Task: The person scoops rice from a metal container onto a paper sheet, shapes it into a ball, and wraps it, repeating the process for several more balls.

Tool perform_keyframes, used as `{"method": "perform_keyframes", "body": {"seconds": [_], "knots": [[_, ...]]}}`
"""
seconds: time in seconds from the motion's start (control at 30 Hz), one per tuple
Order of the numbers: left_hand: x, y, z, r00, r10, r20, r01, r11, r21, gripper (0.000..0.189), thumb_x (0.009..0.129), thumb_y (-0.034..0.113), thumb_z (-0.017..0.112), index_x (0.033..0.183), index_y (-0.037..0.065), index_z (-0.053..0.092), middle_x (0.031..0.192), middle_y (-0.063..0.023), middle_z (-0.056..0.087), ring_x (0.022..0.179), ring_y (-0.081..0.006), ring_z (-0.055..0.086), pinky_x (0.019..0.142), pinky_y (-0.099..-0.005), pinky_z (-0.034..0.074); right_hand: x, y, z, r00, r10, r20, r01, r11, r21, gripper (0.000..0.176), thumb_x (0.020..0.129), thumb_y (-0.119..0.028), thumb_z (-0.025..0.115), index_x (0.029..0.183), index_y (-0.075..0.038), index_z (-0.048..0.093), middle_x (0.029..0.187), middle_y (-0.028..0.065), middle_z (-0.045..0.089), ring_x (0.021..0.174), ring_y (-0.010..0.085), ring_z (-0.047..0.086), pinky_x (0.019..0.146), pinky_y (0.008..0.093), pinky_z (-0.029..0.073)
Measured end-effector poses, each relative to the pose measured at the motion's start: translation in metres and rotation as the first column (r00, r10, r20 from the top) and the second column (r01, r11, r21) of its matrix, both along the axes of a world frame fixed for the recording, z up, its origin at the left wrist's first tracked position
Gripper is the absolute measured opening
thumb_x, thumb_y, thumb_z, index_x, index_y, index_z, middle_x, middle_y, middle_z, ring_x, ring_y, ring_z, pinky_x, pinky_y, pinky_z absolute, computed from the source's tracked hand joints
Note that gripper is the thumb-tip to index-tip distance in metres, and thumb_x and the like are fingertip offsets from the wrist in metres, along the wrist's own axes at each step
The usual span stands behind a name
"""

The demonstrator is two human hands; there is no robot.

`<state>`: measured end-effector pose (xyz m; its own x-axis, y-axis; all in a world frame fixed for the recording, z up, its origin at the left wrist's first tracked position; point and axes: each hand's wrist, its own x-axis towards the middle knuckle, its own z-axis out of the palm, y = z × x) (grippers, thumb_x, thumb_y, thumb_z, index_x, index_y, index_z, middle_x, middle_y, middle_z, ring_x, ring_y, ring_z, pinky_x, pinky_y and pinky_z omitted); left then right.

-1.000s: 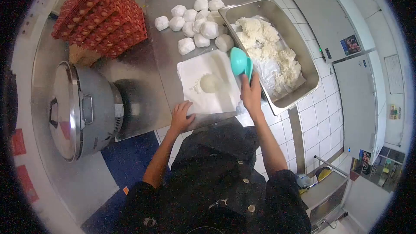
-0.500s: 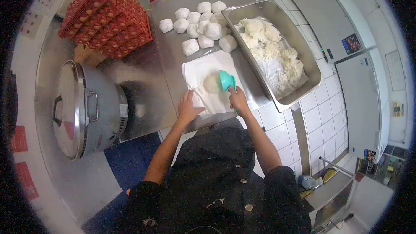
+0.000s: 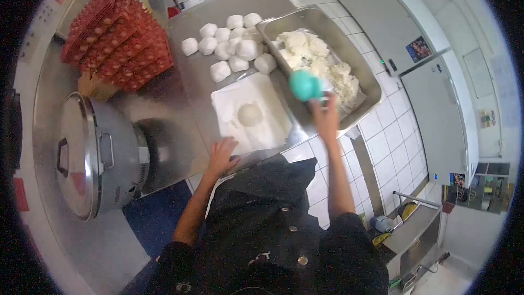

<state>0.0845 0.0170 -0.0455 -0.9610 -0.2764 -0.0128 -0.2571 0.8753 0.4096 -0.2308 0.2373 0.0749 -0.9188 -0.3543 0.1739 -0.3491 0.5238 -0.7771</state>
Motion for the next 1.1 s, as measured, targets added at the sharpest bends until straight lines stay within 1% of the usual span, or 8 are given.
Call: {"method": "perform_keyframes", "body": {"seconds": [0.2, 0.3, 0.37, 0.4, 0.5, 0.73, 0.93, 1.1], "knots": [[0.020, -0.018, -0.026, 0.980, -0.160, -0.121, 0.151, 0.985, -0.079, 0.026, 0.084, 0.017, 0.060, 0.108, 0.006, 0.064, 0.114, -0.0090, 0.062, 0.112, -0.0267, 0.056, 0.095, -0.0423, 0.043, -0.054, 0.072, 0.003, 0.997, 0.027, -0.076, 0.016, 0.856, 0.516, 0.033, 0.088, -0.021, 0.068, 0.116, -0.007, 0.061, 0.102, 0.0217, 0.065, 0.093, 0.0410, 0.063, 0.079, 0.0493, 0.050], [0.013, -0.027, -0.023, 0.976, -0.199, -0.088, 0.189, 0.975, -0.116, 0.017, 0.084, 0.016, 0.060, 0.097, 0.007, 0.065, 0.104, -0.0078, 0.064, 0.106, -0.0255, 0.059, 0.090, -0.0384, 0.047, -0.028, 0.051, 0.010, 0.851, 0.071, -0.521, 0.131, 0.931, 0.340, 0.030, 0.086, -0.015, 0.069, 0.114, -0.006, 0.063, 0.102, 0.0194, 0.065, 0.095, 0.0389, 0.063, 0.081, 0.0472, 0.050], [0.011, -0.030, -0.017, 0.980, -0.189, -0.056, 0.185, 0.980, -0.072, 0.013, 0.084, 0.015, 0.060, 0.093, 0.006, 0.065, 0.100, -0.0088, 0.065, 0.102, -0.0259, 0.060, 0.087, -0.0374, 0.048, 0.007, 0.023, 0.016, 0.926, 0.128, -0.356, -0.074, 0.984, 0.161, 0.029, 0.083, -0.010, 0.071, 0.110, -0.005, 0.065, 0.105, 0.0169, 0.066, 0.099, 0.0360, 0.062, 0.087, 0.0443, 0.049], [0.005, -0.029, -0.011, 0.984, -0.169, -0.052, 0.168, 0.986, -0.017, 0.012, 0.084, 0.014, 0.061, 0.092, 0.006, 0.065, 0.099, -0.0099, 0.065, 0.100, -0.0264, 0.061, 0.086, -0.0376, 0.049, 0.031, 0.010, 0.012, 0.969, 0.205, 0.139, -0.202, 0.979, -0.035, 0.030, 0.081, -0.012, 0.073, 0.109, -0.005, 0.066, 0.109, 0.0163, 0.066, 0.105, 0.0342, 0.061, 0.093, 0.0420, 0.047], [-0.008, -0.035, 0.016, 0.992, -0.059, -0.114, 0.084, 0.972, 0.220, 0.011, 0.084, 0.011, 0.062, 0.091, 0.003, 0.066, 0.095, -0.0135, 0.065, 0.094, -0.0291, 0.063, 0.083, -0.0395, 0.050, 0.083, -0.015, -0.036, 0.735, 0.676, 0.062, -0.677, 0.723, 0.138, 0.040, 0.078, -0.020, 0.078, 0.114, -0.006, 0.066, 0.111, 0.0158, 0.066, 0.110, 0.0339, 0.061, 0.098, 0.0442, 0.046], [-0.019, -0.047, 0.040, 0.983, 0.176, 0.053, -0.180, 0.871, 0.457, 0.020, 0.084, 0.012, 0.067, 0.101, 0.001, 0.065, 0.098, -0.0170, 0.067, 0.092, -0.0347, 0.064, 0.083, -0.0400, 0.051, 0.094, -0.018, -0.115, 0.688, 0.725, 0.028, -0.679, 0.630, 0.378, 0.028, 0.085, -0.009, 0.059, 0.111, -0.008, 0.069, 0.099, 0.0158, 0.071, 0.096, 0.0328, 0.068, 0.087, 0.0430, 0.053], [-0.019, -0.031, 0.040, 0.993, -0.063, -0.095, 0.087, 0.959, 0.269, 0.030, 0.082, 0.014, 0.070, 0.109, 0.003, 0.064, 0.114, -0.0146, 0.064, 0.110, -0.0329, 0.060, 0.095, -0.0389, 0.048, 0.071, -0.021, -0.097, 0.519, 0.792, 0.321, -0.799, 0.317, 0.510, 0.027, 0.085, -0.009, 0.059, 0.110, -0.009, 0.068, 0.090, 0.0182, 0.071, 0.087, 0.0354, 0.070, 0.078, 0.0454, 0.055], [-0.008, -0.024, 0.007, 0.995, -0.095, -0.031, 0.098, 0.992, 0.081, 0.029, 0.082, 0.012, 0.067, 0.110, 0.003, 0.064, 0.117, -0.0118, 0.064, 0.112, -0.0315, 0.058, 0.096, -0.0395, 0.048, 0.092, -0.024, -0.087, 0.570, 0.806, 0.159, -0.789, 0.483, 0.380, 0.029, 0.085, -0.012, 0.062, 0.113, -0.009, 0.063, 0.108, 0.0141, 0.067, 0.103, 0.0310, 0.063, 0.086, 0.0432, 0.052]]}}
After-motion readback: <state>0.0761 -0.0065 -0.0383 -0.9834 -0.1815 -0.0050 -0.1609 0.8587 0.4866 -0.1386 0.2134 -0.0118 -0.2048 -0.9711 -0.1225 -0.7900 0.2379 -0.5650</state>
